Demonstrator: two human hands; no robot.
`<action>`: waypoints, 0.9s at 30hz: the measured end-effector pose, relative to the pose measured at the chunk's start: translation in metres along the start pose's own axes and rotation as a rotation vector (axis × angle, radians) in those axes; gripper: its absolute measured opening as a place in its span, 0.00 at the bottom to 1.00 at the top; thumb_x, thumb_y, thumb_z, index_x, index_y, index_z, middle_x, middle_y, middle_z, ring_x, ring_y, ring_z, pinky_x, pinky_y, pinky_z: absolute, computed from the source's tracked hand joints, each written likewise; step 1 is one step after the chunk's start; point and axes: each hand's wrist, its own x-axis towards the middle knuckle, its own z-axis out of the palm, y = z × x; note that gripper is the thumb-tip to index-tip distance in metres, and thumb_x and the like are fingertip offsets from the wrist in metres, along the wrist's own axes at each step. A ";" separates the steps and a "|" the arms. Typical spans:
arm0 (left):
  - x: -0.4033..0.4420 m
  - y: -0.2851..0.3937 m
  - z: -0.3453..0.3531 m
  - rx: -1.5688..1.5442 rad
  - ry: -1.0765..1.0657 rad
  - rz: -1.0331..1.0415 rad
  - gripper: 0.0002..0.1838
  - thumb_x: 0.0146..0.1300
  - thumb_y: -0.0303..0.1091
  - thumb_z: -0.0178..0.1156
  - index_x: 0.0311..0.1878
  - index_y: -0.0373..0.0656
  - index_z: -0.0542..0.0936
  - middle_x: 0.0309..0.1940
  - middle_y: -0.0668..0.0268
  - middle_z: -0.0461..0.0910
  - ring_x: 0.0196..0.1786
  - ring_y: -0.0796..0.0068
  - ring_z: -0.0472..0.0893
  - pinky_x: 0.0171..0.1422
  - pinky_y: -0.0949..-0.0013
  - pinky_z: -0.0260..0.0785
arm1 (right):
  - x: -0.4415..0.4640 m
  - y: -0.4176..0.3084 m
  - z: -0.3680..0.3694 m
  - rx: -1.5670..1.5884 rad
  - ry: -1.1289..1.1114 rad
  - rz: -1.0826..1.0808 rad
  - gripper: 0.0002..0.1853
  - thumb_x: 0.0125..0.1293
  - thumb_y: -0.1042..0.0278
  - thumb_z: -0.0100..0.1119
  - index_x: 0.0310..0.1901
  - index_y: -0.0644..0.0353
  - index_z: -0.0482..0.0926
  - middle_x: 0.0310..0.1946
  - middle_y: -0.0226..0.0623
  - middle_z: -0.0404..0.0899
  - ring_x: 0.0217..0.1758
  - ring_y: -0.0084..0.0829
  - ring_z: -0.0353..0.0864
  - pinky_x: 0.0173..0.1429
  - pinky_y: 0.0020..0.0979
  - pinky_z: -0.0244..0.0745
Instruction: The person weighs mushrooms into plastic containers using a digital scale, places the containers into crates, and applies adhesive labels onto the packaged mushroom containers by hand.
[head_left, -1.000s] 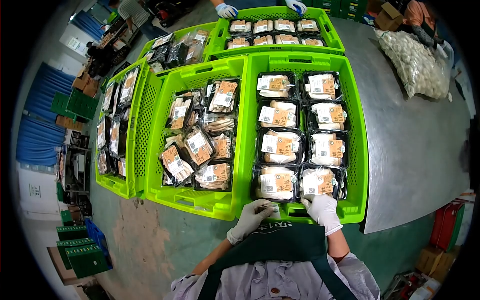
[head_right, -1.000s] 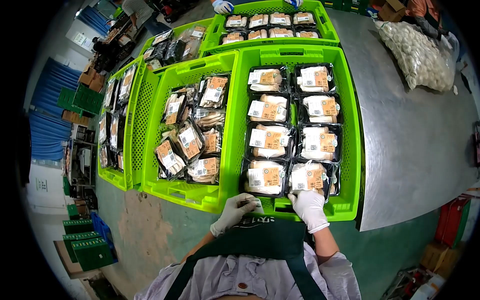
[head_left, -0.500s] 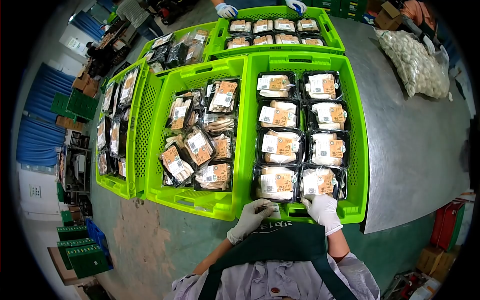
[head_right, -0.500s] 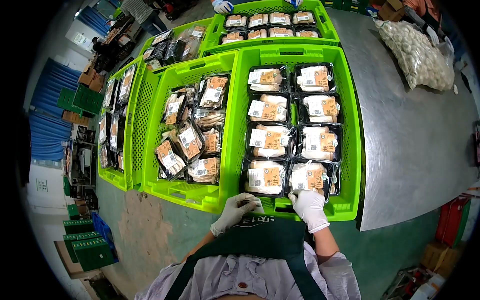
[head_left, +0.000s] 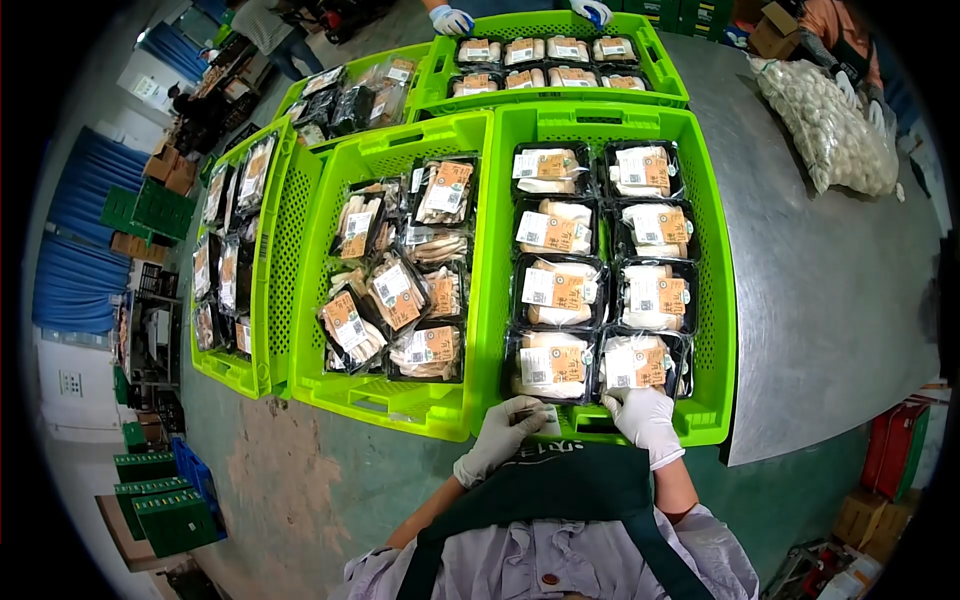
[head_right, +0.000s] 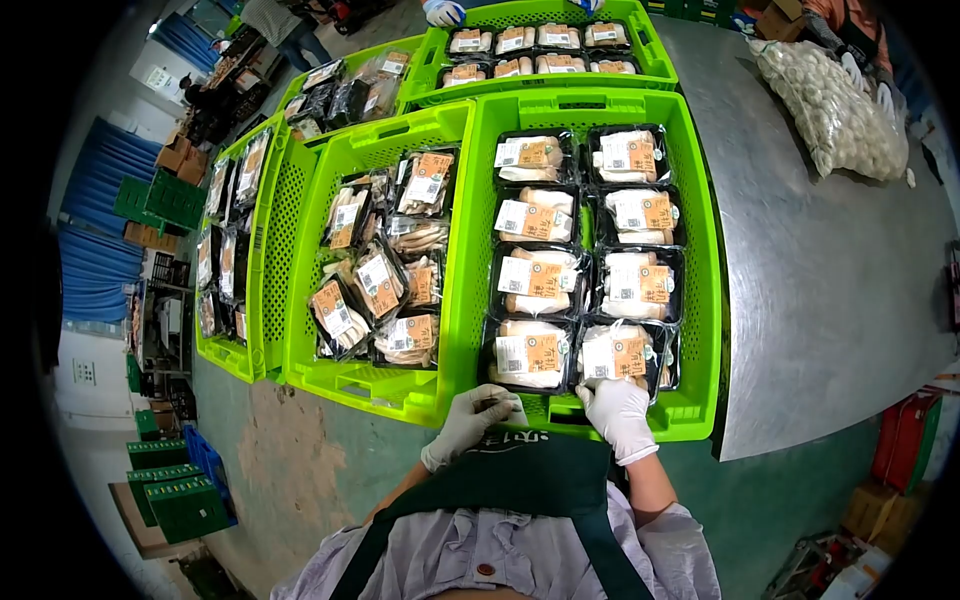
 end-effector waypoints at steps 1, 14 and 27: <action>0.000 0.000 0.000 -0.002 -0.002 -0.003 0.10 0.60 0.32 0.61 0.42 0.37 0.77 0.35 0.70 0.80 0.39 0.83 0.76 0.46 0.79 0.68 | -0.001 -0.001 -0.001 0.010 -0.005 0.012 0.12 0.59 0.50 0.53 0.36 0.42 0.84 0.24 0.37 0.81 0.28 0.39 0.81 0.37 0.38 0.74; -0.003 0.011 0.001 0.043 0.023 -0.041 0.08 0.61 0.27 0.58 0.43 0.37 0.76 0.38 0.66 0.81 0.41 0.81 0.78 0.47 0.78 0.69 | -0.001 -0.002 0.000 0.042 -0.032 0.062 0.13 0.60 0.50 0.52 0.35 0.44 0.83 0.25 0.38 0.81 0.29 0.40 0.81 0.36 0.39 0.73; -0.005 0.015 0.004 0.130 0.045 -0.010 0.06 0.62 0.25 0.57 0.41 0.37 0.77 0.34 0.71 0.79 0.35 0.84 0.75 0.41 0.79 0.68 | -0.005 -0.002 0.002 0.139 0.046 0.043 0.18 0.61 0.50 0.51 0.27 0.54 0.83 0.23 0.41 0.80 0.29 0.42 0.81 0.36 0.40 0.72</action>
